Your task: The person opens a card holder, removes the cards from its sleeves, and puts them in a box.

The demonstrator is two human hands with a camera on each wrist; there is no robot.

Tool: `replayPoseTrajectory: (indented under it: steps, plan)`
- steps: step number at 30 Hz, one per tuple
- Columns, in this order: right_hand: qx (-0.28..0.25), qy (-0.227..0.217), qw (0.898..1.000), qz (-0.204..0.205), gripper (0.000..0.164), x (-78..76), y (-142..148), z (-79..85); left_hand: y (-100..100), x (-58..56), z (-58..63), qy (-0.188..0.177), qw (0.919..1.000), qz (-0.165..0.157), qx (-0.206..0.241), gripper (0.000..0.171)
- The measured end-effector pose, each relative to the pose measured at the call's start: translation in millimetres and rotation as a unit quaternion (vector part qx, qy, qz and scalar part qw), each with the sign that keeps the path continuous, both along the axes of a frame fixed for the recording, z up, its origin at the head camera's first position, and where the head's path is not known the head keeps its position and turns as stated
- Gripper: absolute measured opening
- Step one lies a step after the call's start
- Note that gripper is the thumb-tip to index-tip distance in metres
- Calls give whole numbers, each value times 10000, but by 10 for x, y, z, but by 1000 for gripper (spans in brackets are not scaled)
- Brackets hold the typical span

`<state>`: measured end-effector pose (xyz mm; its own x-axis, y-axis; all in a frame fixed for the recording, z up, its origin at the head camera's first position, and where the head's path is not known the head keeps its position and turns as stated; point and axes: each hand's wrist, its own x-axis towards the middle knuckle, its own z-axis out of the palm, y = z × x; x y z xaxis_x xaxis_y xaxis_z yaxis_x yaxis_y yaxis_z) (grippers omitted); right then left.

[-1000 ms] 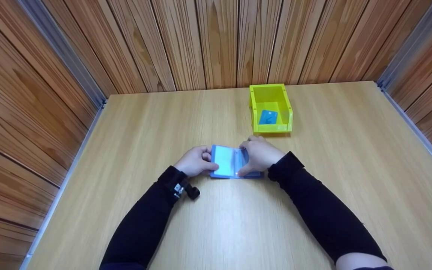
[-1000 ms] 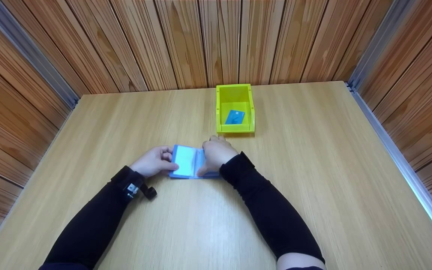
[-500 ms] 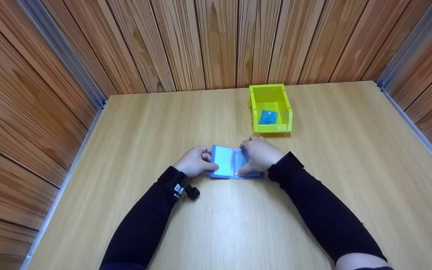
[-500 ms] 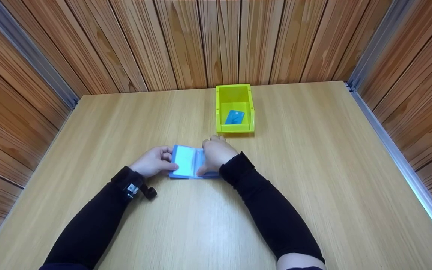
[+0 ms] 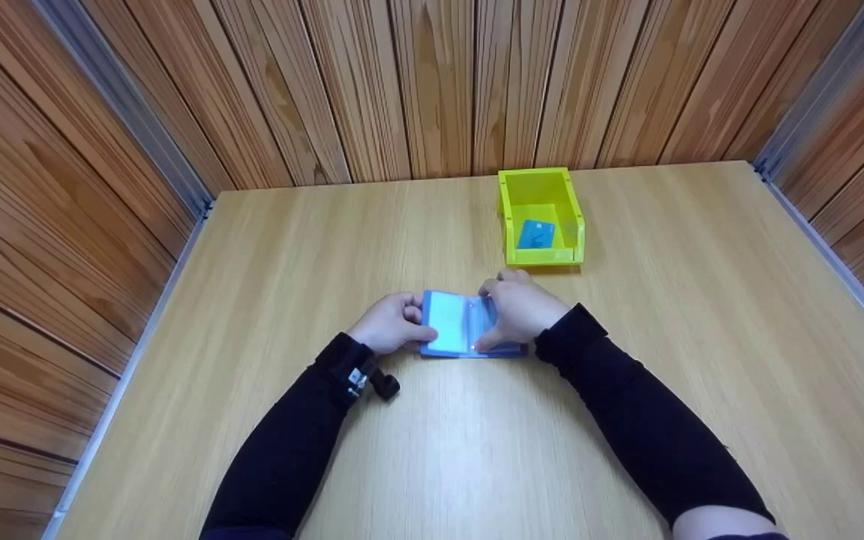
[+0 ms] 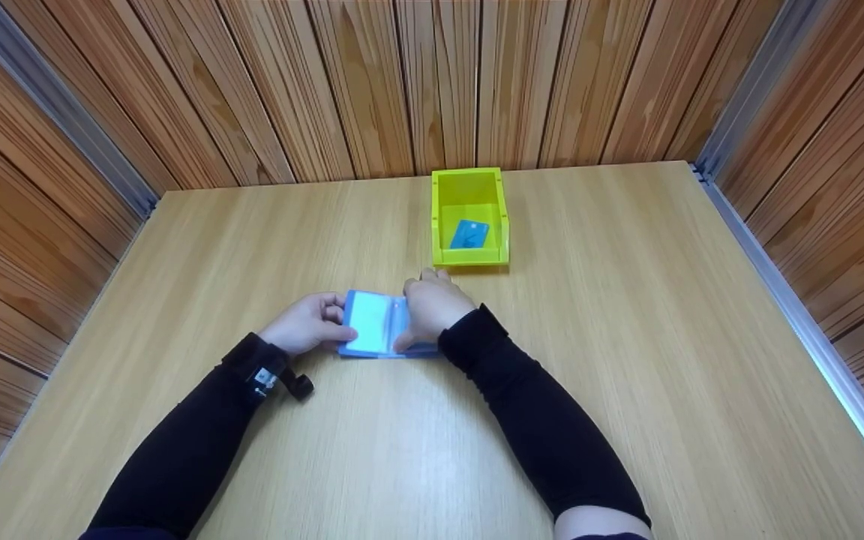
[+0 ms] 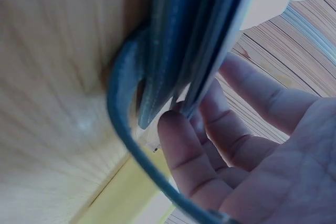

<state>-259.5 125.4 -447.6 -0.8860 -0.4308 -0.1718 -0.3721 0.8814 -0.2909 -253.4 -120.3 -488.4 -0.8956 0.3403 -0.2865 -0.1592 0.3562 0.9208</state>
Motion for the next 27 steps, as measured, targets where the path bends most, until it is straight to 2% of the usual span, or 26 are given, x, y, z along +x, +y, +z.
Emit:
replayPoseTrajectory:
  steps: [14, 21, 27]
  plan:
    - [-67, 14, 10000, -13, 87, -7, -1, 2, 3, -6, 2, -66, 10000, 38, 38, 44]
    - [-99, 110, 9999, 72, 82, 1, 0, 14, 5, -10, -12, -78, 9996, -61, 265, 45]
    - [-148, 106, 9998, 55, 83, -11, 2, 3, 1, -9, -16, -95, 9996, -51, 280, 44]
